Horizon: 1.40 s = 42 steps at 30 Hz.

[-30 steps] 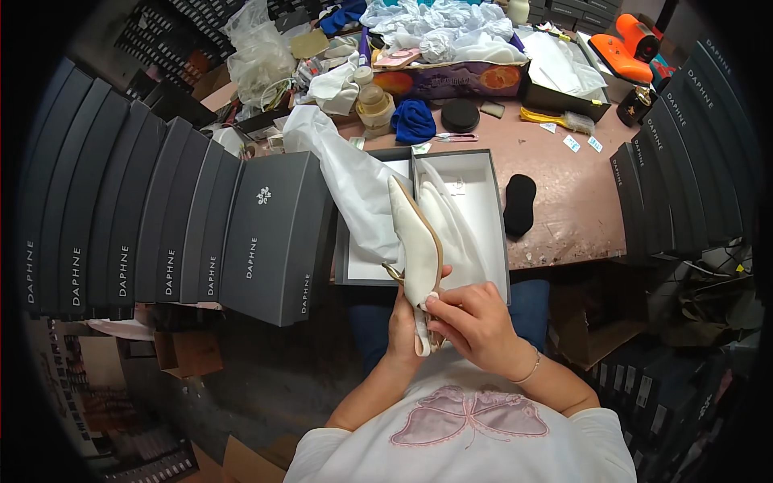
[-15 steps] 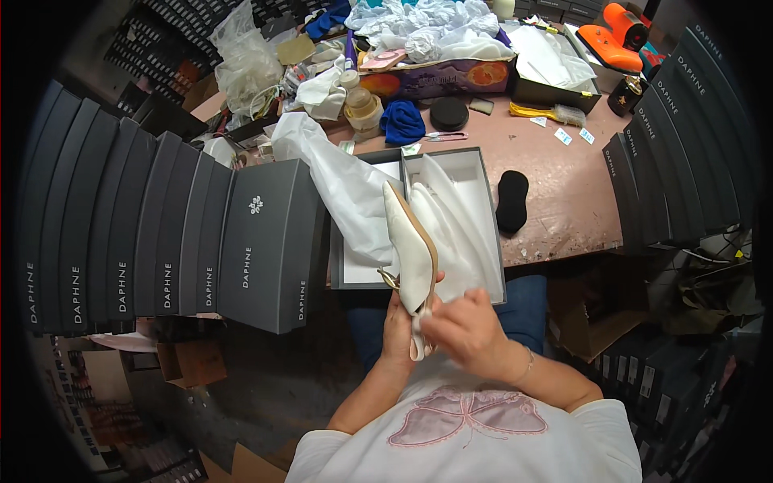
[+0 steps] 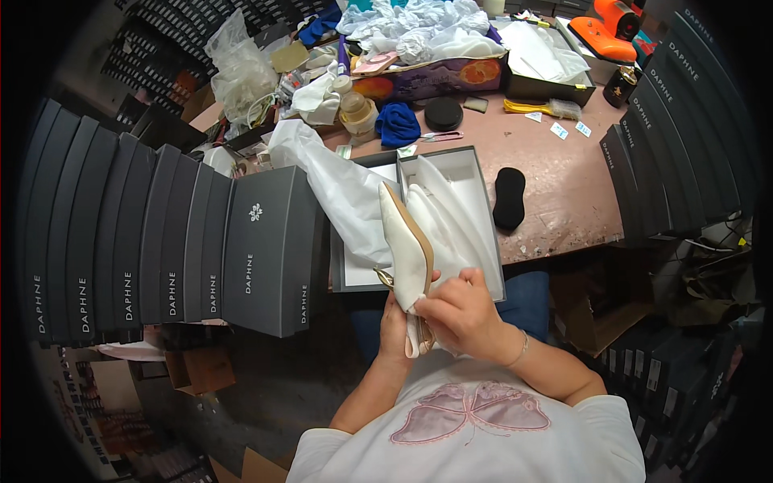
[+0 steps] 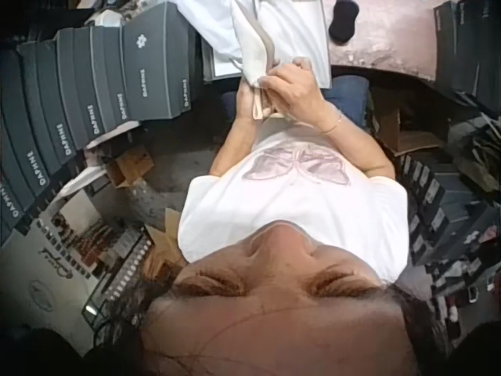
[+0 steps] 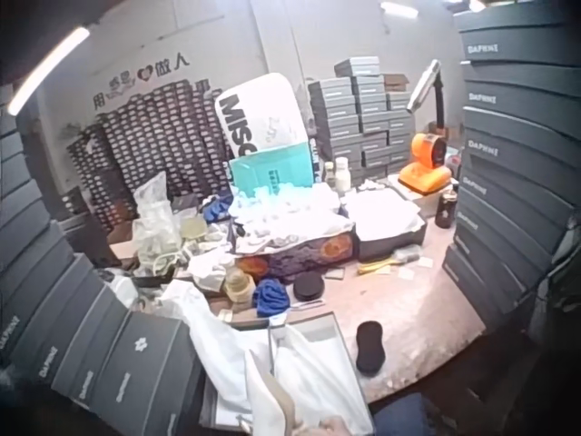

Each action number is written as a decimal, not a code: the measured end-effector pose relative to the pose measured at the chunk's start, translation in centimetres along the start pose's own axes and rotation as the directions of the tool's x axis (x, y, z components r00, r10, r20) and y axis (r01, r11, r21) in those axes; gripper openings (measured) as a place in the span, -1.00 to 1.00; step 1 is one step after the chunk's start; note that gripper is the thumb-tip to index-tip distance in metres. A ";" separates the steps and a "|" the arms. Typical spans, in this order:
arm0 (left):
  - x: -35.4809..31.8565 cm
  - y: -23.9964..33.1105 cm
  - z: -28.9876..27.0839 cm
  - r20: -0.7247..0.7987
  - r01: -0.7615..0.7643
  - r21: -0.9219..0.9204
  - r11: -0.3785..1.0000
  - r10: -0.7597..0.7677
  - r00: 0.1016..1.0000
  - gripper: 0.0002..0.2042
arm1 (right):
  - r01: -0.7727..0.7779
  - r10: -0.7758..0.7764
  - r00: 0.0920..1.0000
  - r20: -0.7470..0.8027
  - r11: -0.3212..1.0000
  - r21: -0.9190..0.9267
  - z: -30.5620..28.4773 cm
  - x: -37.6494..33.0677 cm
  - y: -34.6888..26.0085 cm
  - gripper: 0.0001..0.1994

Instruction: Inspecting, wiping, wrapping, and packing high-heeled shoes into boxes for shipment.

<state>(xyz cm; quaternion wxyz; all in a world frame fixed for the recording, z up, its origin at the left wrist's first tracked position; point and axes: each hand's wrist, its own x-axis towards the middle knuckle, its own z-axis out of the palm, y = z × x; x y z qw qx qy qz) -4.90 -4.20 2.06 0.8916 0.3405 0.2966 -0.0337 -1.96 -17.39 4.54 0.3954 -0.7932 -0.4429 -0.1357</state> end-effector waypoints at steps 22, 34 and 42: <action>1.8 2.1 -2.3 0.329 0.118 -0.338 0.934 0.000 0.944 -0.54 | 0.060 -0.036 0.993 -0.110 0.972 0.225 0.2 0.7 -0.6 -0.67; 2.9 2.6 -3.0 0.574 0.219 -0.560 0.799 0.184 0.798 -0.64 | -0.167 0.210 0.976 -0.055 0.885 0.434 -0.2 -2.4 -0.6 -0.71; 2.2 -0.6 -2.3 0.579 0.196 -0.577 0.793 0.228 0.783 -0.58 | 0.147 -0.118 0.986 -0.114 0.946 0.289 1.6 0.1 -0.9 -0.63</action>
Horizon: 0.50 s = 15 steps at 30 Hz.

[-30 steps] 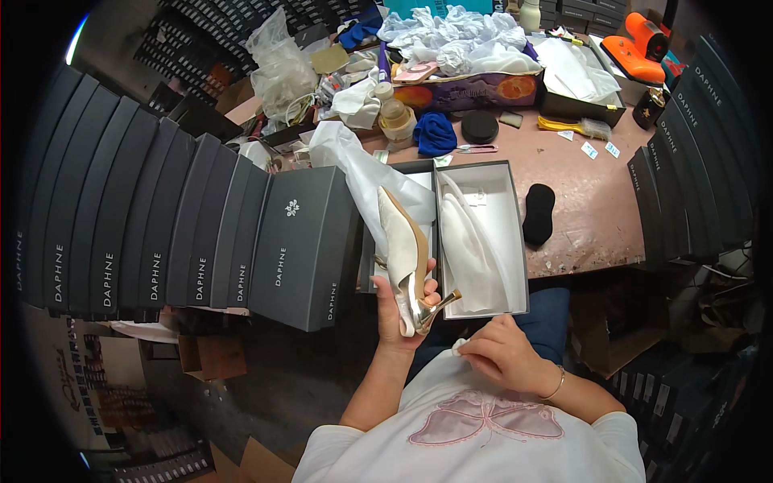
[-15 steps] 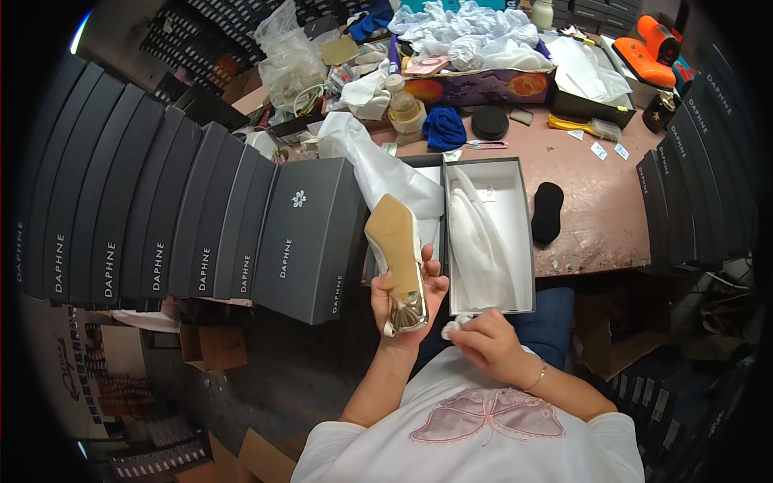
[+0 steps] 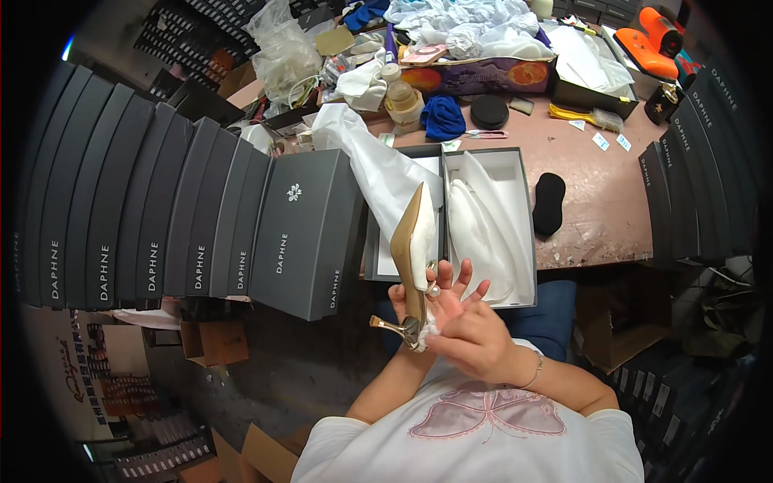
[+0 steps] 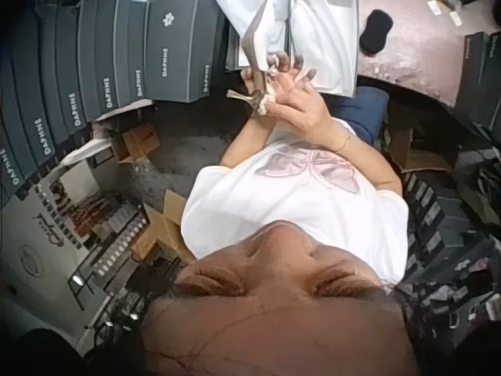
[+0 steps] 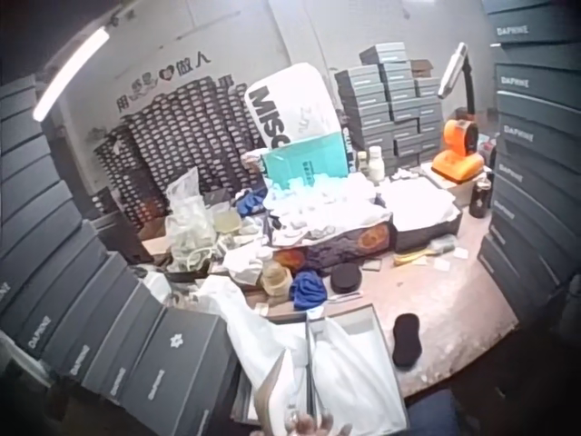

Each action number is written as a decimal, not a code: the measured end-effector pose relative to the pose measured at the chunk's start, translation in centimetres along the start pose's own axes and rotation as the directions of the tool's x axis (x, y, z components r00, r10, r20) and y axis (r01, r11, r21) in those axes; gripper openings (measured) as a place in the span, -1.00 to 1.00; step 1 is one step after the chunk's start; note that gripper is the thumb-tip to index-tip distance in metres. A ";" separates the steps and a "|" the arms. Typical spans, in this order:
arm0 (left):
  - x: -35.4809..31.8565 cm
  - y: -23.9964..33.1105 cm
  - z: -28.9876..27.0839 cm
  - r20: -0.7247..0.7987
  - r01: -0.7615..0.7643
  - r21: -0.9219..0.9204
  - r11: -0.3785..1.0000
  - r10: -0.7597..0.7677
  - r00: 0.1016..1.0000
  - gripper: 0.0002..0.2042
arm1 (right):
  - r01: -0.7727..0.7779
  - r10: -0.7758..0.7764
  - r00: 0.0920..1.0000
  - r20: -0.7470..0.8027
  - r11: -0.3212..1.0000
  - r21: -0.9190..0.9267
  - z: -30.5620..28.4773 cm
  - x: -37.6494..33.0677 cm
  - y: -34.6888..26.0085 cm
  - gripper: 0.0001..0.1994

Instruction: Inspecting, wiping, wrapping, and packing high-heeled shoes into boxes for shipment.

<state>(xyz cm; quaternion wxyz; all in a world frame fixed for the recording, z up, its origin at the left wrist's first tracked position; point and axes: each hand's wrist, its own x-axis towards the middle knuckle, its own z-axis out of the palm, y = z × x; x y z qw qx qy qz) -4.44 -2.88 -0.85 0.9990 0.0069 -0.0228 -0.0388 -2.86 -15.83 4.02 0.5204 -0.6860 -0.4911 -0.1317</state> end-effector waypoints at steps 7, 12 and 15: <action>-0.8 -0.4 -0.5 -0.129 0.015 -0.112 0.994 -0.029 0.991 -0.58 | -0.129 0.126 0.991 -0.037 0.989 -0.076 1.2 1.1 1.4 -0.67; 1.0 2.0 -0.1 -0.079 0.031 0.056 0.998 -0.027 0.997 -0.56 | -0.129 0.112 0.967 0.230 0.990 0.058 -1.1 -1.0 -1.2 -0.74; 1.9 7.6 0.7 -0.377 0.238 0.646 0.726 0.032 0.926 -0.63 | -0.308 0.314 0.949 -0.006 0.927 -0.216 -8.5 -0.2 2.5 -0.73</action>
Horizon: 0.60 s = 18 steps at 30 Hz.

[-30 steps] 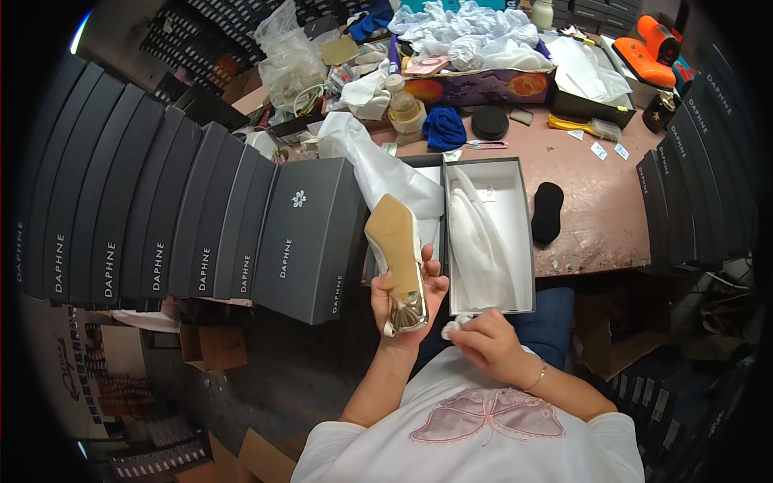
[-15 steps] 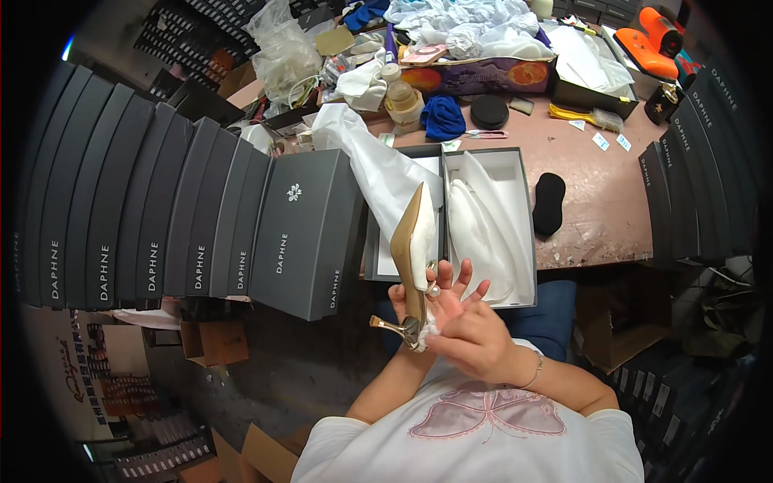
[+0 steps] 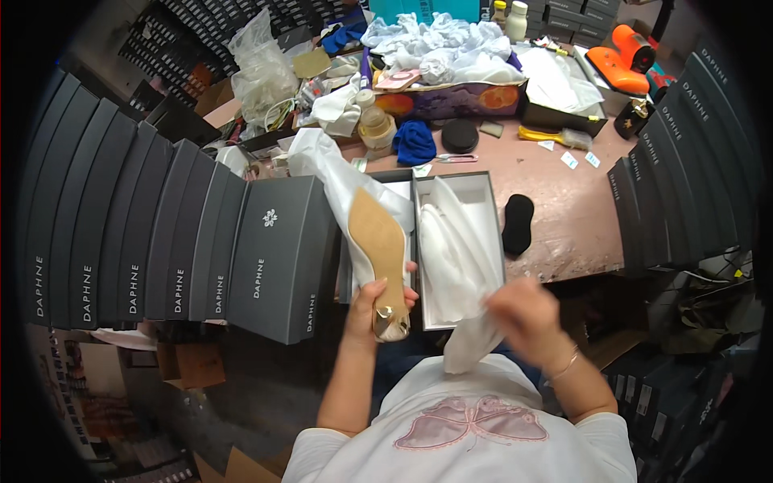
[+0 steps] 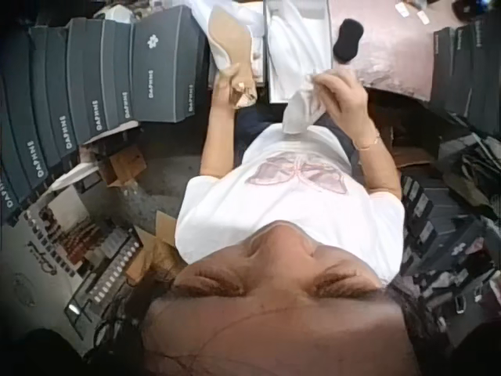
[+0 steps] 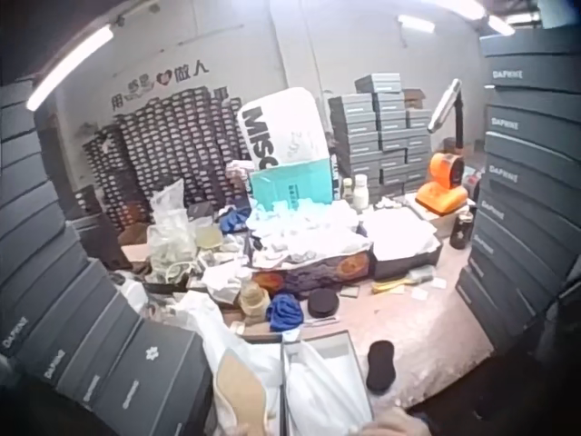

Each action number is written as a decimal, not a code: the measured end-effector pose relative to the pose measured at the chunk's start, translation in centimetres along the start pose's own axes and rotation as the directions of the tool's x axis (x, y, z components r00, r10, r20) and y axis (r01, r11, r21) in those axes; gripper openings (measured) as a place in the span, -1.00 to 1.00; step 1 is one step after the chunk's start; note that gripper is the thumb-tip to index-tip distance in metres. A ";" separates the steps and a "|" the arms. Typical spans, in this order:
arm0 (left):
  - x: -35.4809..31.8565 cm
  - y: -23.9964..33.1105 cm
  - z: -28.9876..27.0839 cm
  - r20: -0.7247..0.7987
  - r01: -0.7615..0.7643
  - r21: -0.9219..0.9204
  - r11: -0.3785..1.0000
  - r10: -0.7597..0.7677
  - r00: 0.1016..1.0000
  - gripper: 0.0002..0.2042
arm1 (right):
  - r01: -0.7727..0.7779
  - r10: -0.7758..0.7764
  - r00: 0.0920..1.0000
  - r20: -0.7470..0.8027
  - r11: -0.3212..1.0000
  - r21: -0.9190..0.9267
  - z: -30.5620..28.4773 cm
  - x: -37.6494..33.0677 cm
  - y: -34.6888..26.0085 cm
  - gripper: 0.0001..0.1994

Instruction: Inspecting, wiping, wrapping, and packing high-heeled shoes into boxes for shipment.

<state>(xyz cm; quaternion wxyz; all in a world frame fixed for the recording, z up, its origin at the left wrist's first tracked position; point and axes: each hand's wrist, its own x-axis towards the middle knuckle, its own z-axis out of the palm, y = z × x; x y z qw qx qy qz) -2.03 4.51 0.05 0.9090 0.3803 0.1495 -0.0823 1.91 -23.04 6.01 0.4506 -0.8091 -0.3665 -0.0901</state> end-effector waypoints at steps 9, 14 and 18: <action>3.1 0.9 -0.3 0.154 -0.057 0.982 -0.178 0.602 0.784 -0.23 | -0.284 0.350 0.922 0.167 0.902 -0.325 0.3 5.2 5.6 -0.41; 1.2 -3.1 1.8 0.196 -0.352 0.921 0.170 0.578 0.792 -0.28 | -0.197 0.413 0.823 0.390 0.851 -0.487 10.5 3.7 7.2 -0.18; 1.8 -2.5 0.6 0.033 -0.400 0.683 0.611 0.521 0.853 -0.07 | -0.289 0.313 0.928 0.201 0.947 -0.136 8.4 3.8 8.0 -0.26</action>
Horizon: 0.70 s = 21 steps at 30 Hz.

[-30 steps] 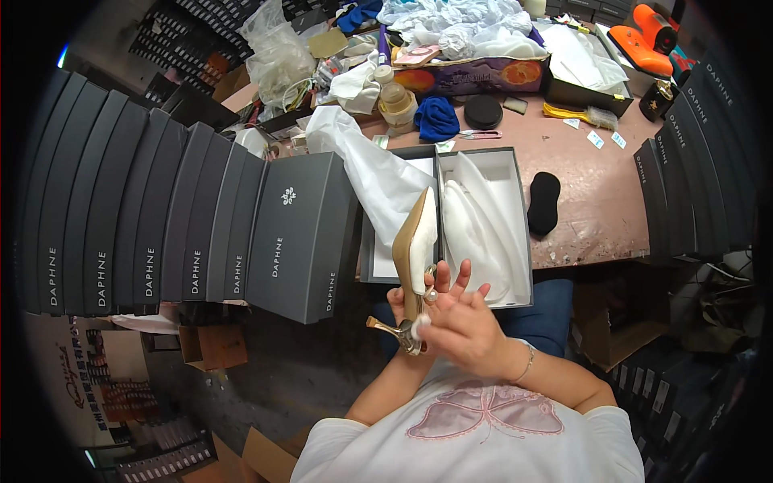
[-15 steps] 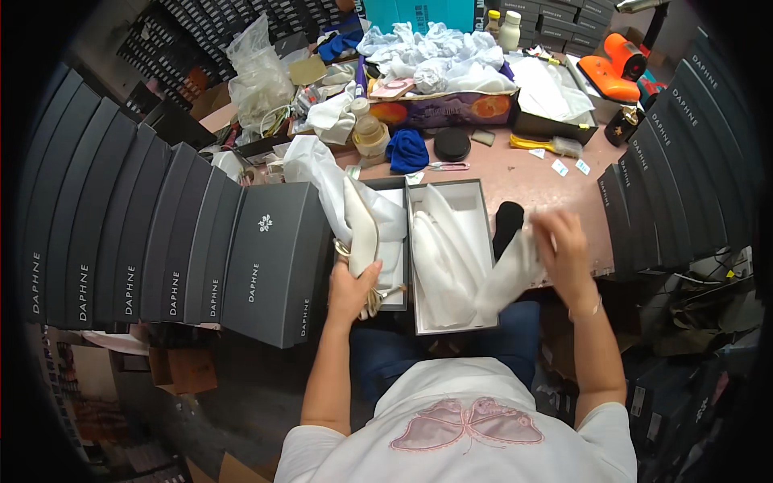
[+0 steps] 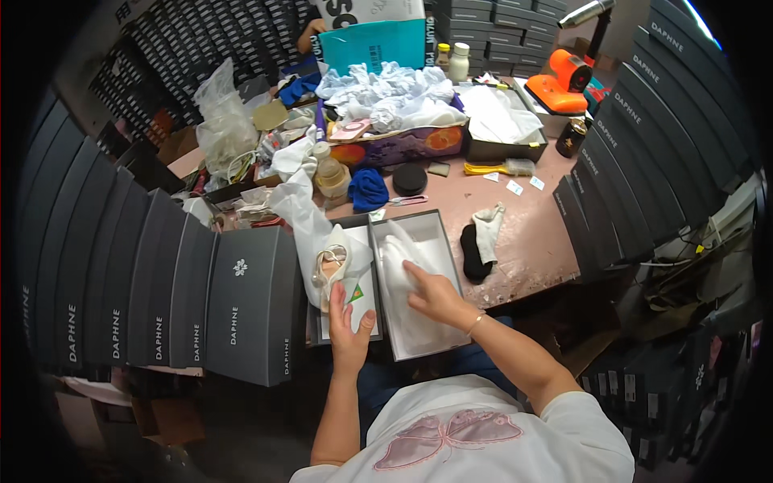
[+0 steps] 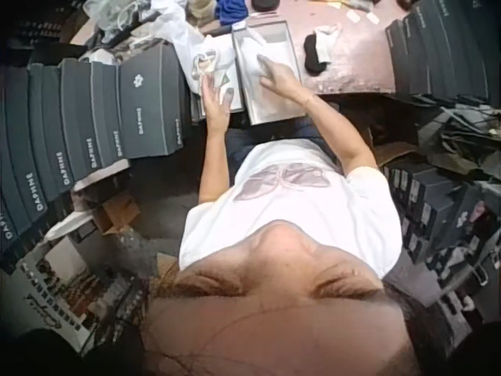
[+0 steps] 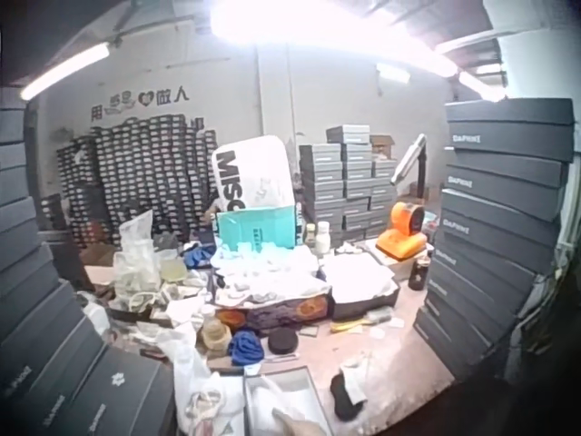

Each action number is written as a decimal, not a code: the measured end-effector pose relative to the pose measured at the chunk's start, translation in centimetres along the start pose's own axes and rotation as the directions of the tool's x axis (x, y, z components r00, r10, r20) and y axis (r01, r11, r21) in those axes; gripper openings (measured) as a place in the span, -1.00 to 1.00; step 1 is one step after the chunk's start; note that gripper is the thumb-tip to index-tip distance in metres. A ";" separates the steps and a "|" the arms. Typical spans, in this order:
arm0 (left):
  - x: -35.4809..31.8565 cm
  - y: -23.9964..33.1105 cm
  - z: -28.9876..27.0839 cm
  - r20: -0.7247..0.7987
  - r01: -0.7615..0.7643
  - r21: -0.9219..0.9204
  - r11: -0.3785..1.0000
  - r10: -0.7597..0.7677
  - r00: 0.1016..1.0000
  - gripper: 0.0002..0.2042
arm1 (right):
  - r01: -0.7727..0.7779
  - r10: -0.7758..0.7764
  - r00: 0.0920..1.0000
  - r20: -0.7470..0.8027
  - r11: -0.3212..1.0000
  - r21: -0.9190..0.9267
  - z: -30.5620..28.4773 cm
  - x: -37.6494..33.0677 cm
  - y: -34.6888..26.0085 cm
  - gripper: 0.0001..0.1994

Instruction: Inspecting, wiping, wrapping, and packing high-heeled shoes into boxes for shipment.

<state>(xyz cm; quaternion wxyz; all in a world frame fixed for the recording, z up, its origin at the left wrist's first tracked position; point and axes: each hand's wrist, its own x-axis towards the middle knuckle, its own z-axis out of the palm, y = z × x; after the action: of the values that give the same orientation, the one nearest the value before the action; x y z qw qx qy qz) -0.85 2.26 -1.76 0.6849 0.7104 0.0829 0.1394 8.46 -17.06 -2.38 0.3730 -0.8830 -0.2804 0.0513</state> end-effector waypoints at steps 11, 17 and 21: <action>-3.3 1.5 3.4 0.082 0.178 -0.478 0.860 -0.158 0.984 0.08 | 0.110 0.069 0.964 -0.258 0.778 0.619 -2.3 -0.7 -6.6 -0.75; -6.4 1.0 4.6 0.166 0.071 -0.508 0.859 0.017 0.986 0.07 | 0.169 0.190 0.914 -0.359 0.626 0.761 -3.0 0.8 -7.0 -0.82; -4.5 3.9 4.9 -0.027 0.144 -0.681 0.718 -0.221 0.975 -0.26 | 0.262 -0.177 0.883 -0.435 0.954 0.143 -3.0 -0.3 -7.3 -0.86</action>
<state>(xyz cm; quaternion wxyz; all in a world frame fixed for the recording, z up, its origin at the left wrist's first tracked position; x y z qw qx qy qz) -3.88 -4.01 1.66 0.9005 0.3936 0.1326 0.1292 5.79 -15.02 4.73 0.5136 -0.7941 -0.2863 -0.1537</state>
